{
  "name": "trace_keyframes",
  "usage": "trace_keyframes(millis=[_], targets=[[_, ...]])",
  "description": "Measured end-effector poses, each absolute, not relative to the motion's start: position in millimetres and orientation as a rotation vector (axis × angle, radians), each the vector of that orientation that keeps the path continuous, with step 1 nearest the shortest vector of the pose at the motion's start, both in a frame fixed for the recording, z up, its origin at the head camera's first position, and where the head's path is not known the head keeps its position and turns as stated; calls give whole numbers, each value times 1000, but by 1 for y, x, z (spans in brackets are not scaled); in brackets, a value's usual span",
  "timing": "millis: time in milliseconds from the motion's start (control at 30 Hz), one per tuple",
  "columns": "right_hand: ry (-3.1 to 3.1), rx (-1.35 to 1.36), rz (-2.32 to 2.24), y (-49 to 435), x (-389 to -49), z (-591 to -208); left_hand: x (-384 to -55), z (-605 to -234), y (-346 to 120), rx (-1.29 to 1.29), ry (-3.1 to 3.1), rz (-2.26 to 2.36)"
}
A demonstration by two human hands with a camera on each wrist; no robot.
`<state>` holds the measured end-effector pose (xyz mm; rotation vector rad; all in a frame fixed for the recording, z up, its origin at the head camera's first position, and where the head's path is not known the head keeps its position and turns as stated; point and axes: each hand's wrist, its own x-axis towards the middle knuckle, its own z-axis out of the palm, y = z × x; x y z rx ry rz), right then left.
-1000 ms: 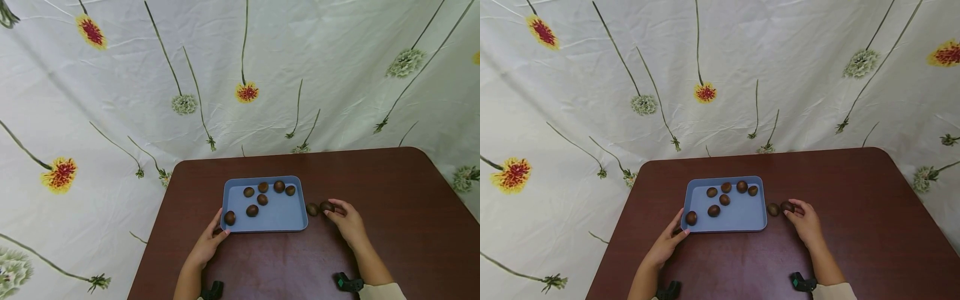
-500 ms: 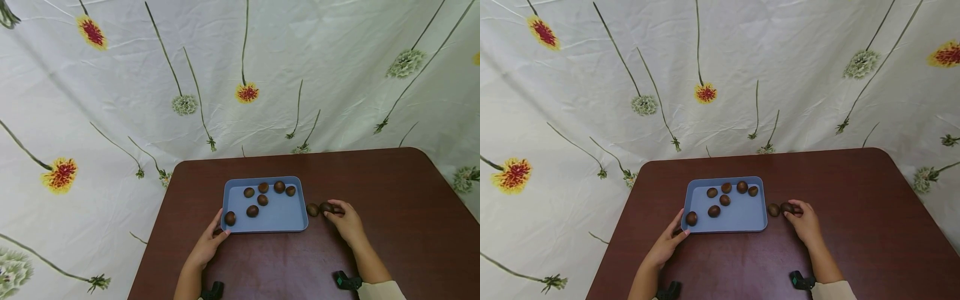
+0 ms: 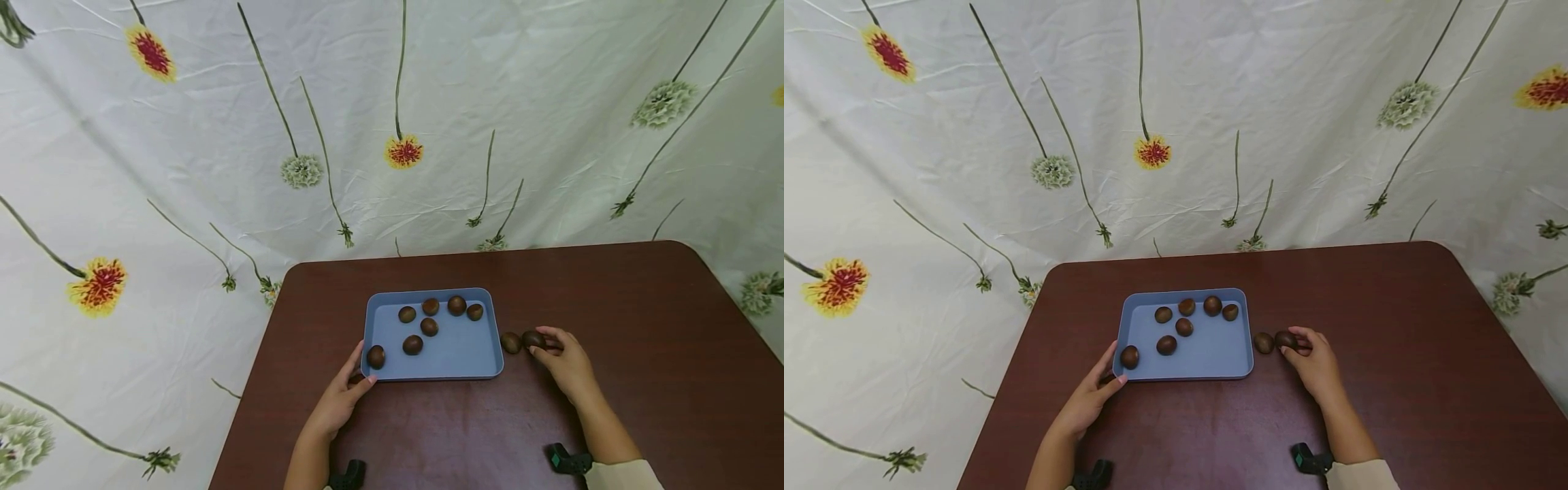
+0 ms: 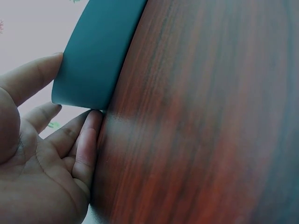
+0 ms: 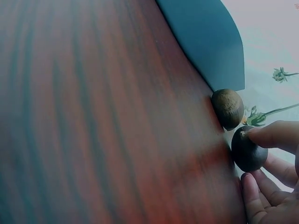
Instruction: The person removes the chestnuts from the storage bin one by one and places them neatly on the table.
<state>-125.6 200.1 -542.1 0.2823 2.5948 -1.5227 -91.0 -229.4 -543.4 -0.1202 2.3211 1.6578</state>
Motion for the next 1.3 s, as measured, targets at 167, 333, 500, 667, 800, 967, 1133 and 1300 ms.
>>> trace_keyframes(millis=[167,333,500,667,800,967,1133,1300], targets=[[2567,298,-1548,200,-125,-541,-91,-543,-229,-122,2322,1658],[2534,315,-1590,200,-124,-540,-91,-543,-229,-121,2317,1660],[2499,323,-1628,202,-123,-538,-92,-543,-229,-119,2315,1665],[2502,323,-1678,202,-122,-537,-92,-544,-229,-114,2317,1662],[2520,334,-1694,201,-121,-533,-92,-544,-229,-104,2319,1662],[2557,319,-1723,199,-121,-528,-92,-544,-229,-108,2319,1661],[2583,296,-1731,196,-120,-525,-92,-543,-229,-120,2318,1659],[2579,287,-1746,189,-121,-521,-92,-543,-229,-117,2317,1662]])
